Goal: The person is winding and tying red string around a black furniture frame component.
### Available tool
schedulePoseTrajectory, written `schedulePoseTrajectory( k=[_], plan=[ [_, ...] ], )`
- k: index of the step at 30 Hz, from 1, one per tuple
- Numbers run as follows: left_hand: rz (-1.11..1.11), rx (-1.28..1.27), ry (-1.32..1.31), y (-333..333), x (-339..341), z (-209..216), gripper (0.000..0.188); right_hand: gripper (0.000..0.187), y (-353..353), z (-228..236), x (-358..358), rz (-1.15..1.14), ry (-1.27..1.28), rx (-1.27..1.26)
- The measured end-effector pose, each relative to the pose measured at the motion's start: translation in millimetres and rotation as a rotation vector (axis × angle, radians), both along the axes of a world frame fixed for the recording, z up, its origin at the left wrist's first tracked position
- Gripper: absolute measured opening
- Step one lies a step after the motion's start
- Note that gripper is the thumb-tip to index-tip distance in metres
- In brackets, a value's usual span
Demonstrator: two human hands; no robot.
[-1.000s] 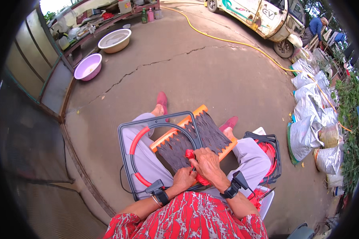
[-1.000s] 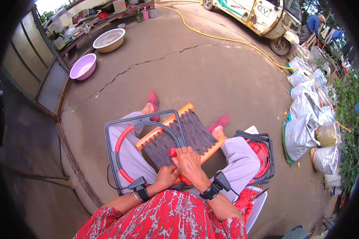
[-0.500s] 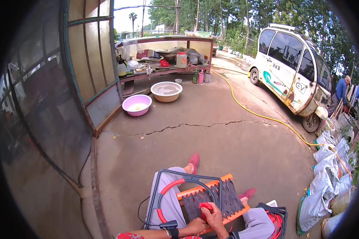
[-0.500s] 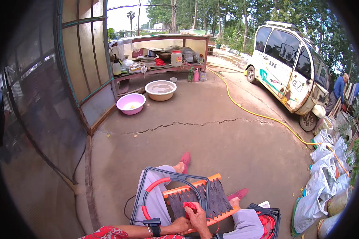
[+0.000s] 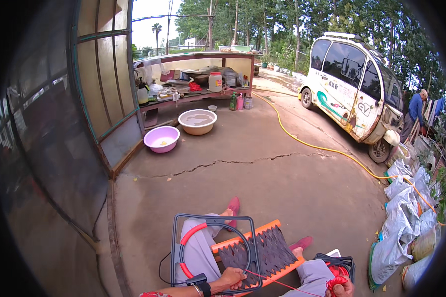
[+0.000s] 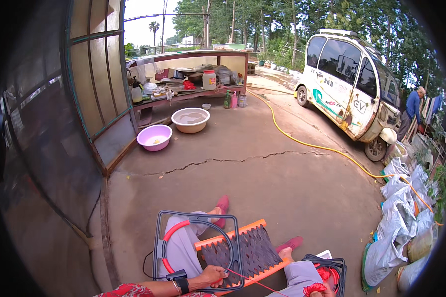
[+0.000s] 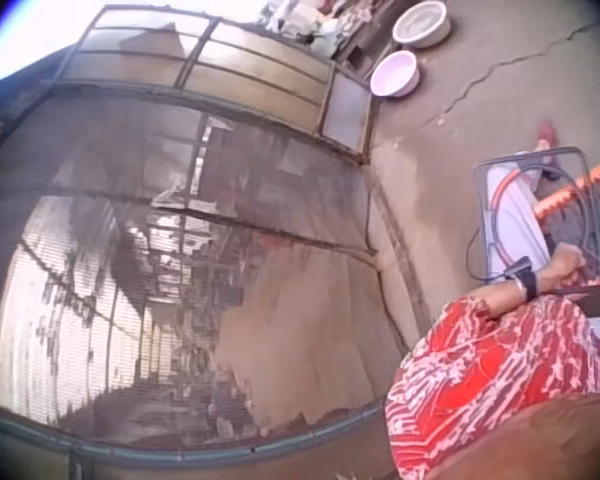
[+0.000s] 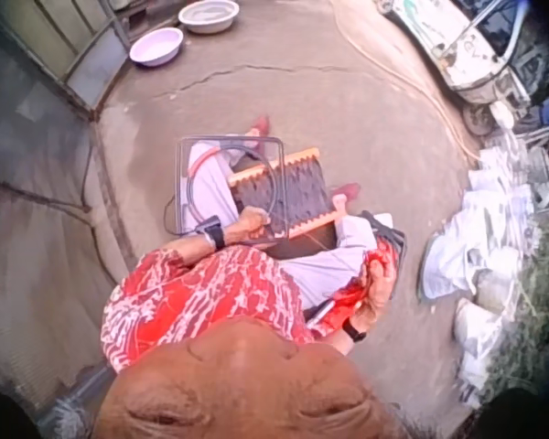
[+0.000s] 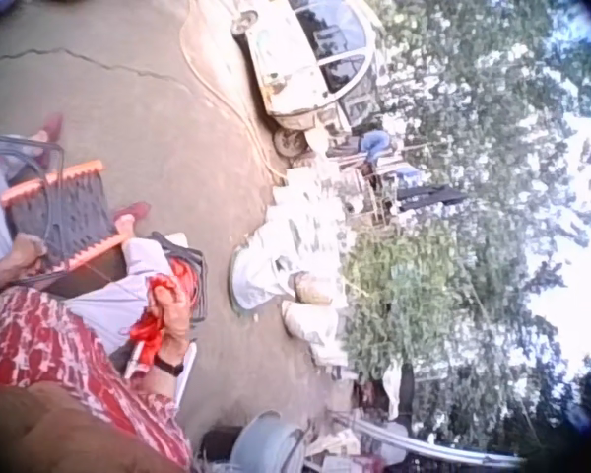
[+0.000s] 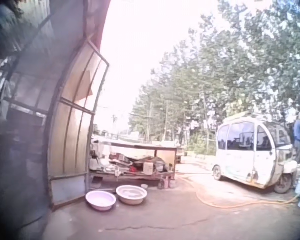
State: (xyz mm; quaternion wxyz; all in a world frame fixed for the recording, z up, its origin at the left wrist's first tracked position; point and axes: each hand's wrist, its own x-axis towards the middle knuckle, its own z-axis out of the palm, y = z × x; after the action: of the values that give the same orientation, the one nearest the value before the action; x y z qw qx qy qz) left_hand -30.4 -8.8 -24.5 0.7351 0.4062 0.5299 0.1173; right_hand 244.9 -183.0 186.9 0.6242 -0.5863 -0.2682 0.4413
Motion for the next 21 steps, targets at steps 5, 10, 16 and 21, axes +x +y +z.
schedulePoseTrajectory(
  k=[5,10,16,21],
  plan=[
    [0.06,-0.018,-0.051,4.7,-3.3,-1.4,0.02,0.017,-51.5,5.0,43.6,-0.212,0.061,0.007],
    [-0.054,-0.063,-0.15,-1.9,7.1,17.3,0.025,0.032,-49.7,-58.3,70.8,-0.25,-0.812,-0.44],
    [0.021,-0.136,-0.276,-1.4,-4.7,21.0,0.027,0.036,-15.6,-112.0,59.3,-0.19,-0.879,-0.373],
    [0.006,-0.106,-0.197,-5.4,-3.4,22.0,0.024,0.018,42.4,-113.6,6.8,-0.002,-0.55,-0.217]
  ],
)
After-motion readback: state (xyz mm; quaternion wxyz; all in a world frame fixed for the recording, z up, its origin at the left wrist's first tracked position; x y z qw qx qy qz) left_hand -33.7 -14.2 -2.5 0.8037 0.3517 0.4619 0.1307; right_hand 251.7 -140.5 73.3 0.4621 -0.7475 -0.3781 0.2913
